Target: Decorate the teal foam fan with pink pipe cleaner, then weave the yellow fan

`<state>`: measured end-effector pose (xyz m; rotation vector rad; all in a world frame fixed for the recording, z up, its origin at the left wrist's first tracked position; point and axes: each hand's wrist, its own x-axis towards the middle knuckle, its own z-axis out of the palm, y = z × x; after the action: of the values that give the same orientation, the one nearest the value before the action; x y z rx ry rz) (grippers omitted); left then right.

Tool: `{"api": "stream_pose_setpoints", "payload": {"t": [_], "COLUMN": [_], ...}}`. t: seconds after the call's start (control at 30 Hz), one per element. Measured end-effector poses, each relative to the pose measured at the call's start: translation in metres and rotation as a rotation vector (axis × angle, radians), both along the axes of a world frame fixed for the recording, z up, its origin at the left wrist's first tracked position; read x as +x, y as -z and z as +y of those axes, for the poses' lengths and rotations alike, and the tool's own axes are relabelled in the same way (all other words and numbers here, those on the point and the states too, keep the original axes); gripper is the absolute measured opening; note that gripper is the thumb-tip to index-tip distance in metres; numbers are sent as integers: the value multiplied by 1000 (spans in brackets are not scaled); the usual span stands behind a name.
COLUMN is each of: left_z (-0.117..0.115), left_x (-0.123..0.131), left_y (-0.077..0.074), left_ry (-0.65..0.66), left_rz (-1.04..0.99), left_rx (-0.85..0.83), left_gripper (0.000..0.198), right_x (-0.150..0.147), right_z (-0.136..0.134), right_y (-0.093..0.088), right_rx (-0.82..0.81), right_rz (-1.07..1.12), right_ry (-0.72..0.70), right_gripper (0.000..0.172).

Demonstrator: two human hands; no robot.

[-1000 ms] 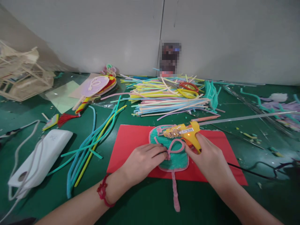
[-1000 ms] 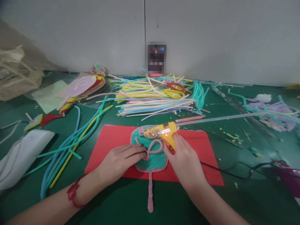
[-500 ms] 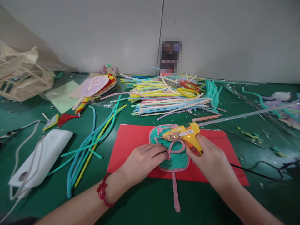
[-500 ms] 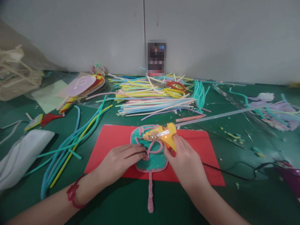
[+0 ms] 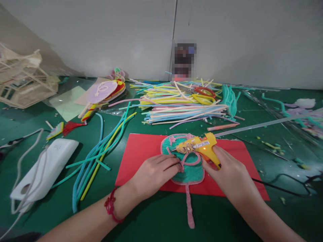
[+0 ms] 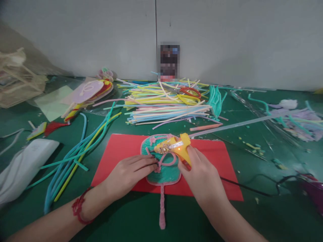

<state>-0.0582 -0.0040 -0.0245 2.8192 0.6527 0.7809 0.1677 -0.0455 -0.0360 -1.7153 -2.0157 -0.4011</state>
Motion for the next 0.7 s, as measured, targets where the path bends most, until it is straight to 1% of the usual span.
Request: {"api": "stream_pose_setpoints", "payload": {"t": [0.2, 0.33, 0.7], "left_z": [0, 0, 0], "left_x": [-1, -1, -1], "left_y": [-1, -1, -2], "left_ry": [36, 30, 28], "left_rz": [-22, -20, -13], "left_rx": [32, 28, 3], "left_gripper": [26, 25, 25], "right_x": [0, 0, 0], "right_z": [-1, -1, -1], "right_y": [-3, -5, -1], "right_rx": [-26, -49, -48], "right_rz": [25, 37, 59], "right_ry": [-2, 0, 8], "right_gripper": [36, 35, 38]}}
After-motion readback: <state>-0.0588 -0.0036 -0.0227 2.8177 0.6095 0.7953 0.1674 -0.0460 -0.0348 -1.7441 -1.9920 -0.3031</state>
